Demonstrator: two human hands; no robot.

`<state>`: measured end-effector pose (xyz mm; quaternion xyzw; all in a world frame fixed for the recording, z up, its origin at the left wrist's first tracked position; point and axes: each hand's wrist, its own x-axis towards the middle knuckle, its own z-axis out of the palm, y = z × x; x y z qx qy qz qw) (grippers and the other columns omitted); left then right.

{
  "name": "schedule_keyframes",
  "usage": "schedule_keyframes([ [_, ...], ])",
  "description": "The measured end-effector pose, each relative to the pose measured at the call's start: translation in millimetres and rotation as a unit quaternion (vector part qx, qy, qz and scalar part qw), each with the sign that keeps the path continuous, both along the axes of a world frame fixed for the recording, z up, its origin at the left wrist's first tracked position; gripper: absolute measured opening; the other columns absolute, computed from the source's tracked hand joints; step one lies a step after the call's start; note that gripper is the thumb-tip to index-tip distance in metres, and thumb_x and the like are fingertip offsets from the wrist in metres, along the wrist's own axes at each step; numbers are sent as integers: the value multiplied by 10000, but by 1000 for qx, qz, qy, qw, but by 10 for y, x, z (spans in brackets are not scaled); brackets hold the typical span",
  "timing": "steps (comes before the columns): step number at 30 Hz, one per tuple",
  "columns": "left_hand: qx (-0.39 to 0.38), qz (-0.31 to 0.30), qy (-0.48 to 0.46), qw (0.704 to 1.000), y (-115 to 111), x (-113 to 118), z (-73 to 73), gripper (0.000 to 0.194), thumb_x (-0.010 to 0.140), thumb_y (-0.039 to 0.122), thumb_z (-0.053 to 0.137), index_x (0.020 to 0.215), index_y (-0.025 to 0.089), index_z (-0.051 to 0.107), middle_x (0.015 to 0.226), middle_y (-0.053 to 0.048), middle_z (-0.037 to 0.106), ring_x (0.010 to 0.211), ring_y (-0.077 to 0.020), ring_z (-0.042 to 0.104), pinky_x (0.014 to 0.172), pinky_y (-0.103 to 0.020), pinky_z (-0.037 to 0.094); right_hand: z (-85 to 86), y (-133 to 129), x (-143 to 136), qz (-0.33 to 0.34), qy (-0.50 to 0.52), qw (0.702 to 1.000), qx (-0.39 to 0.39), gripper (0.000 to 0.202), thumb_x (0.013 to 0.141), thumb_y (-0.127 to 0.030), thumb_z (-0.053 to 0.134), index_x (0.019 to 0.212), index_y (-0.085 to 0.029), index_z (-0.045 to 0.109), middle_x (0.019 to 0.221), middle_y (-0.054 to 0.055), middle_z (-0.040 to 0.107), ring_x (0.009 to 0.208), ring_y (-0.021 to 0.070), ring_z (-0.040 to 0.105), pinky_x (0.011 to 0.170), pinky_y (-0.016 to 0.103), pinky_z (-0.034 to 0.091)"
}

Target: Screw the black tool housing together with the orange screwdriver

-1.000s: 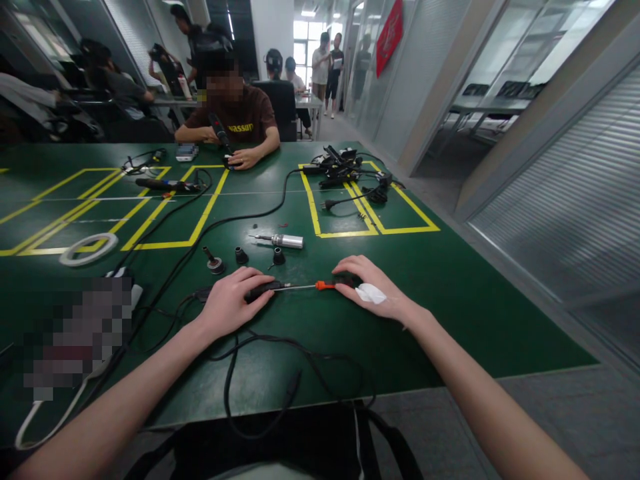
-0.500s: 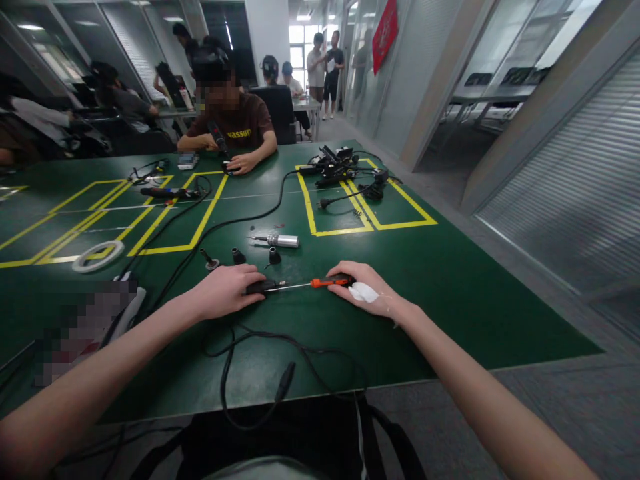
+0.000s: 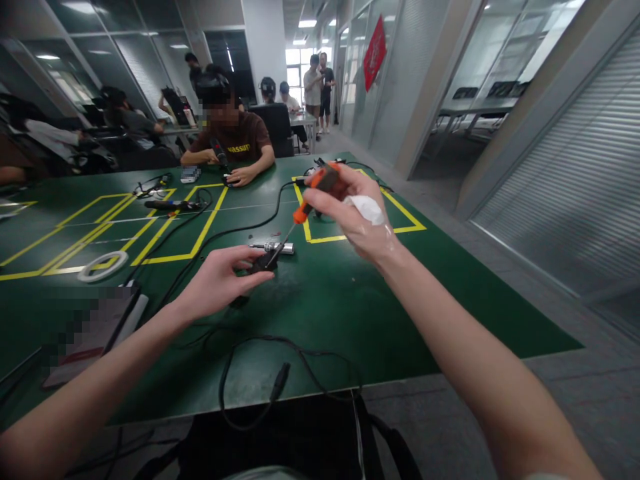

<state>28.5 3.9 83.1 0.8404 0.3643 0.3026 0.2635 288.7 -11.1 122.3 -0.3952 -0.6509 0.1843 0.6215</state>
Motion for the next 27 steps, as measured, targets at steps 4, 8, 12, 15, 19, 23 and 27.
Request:
schedule_keyframes([
  [4, -100, 58, -174, 978, -32, 183, 15, 337, 756, 397, 847, 1016, 184, 825, 981, -85, 827, 892, -258, 748, 804, -373, 606, 631, 290, -413, 59, -58, 995, 52, 262, 926, -406, 730, 992, -154, 752, 883, -22, 712, 796, 94, 670, 684, 202, 508],
  [8, -183, 111, -370, 904, -63, 372, 9, 319, 726, 375, 861, 958, 160, 818, 975, -87, 828, 918, -243, 758, 823, -341, 607, 1015, 589, -884, 133, -161, 977, 52, 335, 996, -396, 607, 1043, -89, 730, 828, -66, 661, 822, 74, 639, 720, 192, 455],
  [12, -222, 167, -485, 830, -156, 511, -83, 370, 701, 380, 881, 972, 145, 790, 1011, -85, 805, 962, -223, 743, 820, -301, 581, 1033, 782, -1367, 208, -294, 932, 51, 329, 989, -361, 666, 875, -55, 699, 695, -65, 538, 722, 75, 507, 666, 204, 387],
  [15, -230, 206, -529, 791, -259, 550, -221, 343, 722, 389, 872, 949, 156, 764, 964, -55, 778, 973, -211, 726, 820, -282, 564, 839, 803, -1714, 246, -378, 892, 33, 306, 980, -316, 667, 790, -77, 677, 672, -45, 490, 668, 95, 447, 636, 241, 341],
  [19, -273, 244, -564, 741, -385, 508, -464, 291, 743, 382, 860, 867, 166, 708, 898, -31, 738, 973, -205, 716, 800, -266, 568, 435, 724, -2098, 263, -461, 848, 15, 246, 951, -327, 685, 817, -121, 702, 710, -16, 573, 688, 135, 500, 636, 268, 332],
  [23, -313, 288, -590, 686, -462, 413, -702, 226, 783, 291, 823, 888, 176, 658, 973, -54, 744, 1038, -214, 723, 847, -288, 591, 56, 613, -2336, 275, -504, 818, -24, 248, 977, -370, 660, 954, -139, 745, 870, 43, 706, 780, 172, 592, 634, 263, 345],
  [27, -327, 321, -578, 675, -475, 323, -865, 143, 846, 147, 732, 945, 187, 637, 1076, -84, 759, 1092, -209, 728, 874, -288, 604, -180, 504, -2450, 282, -545, 789, -31, 230, 987, -350, 680, 1064, -148, 756, 1048, 95, 757, 901, 208, 658, 666, 270, 384],
])
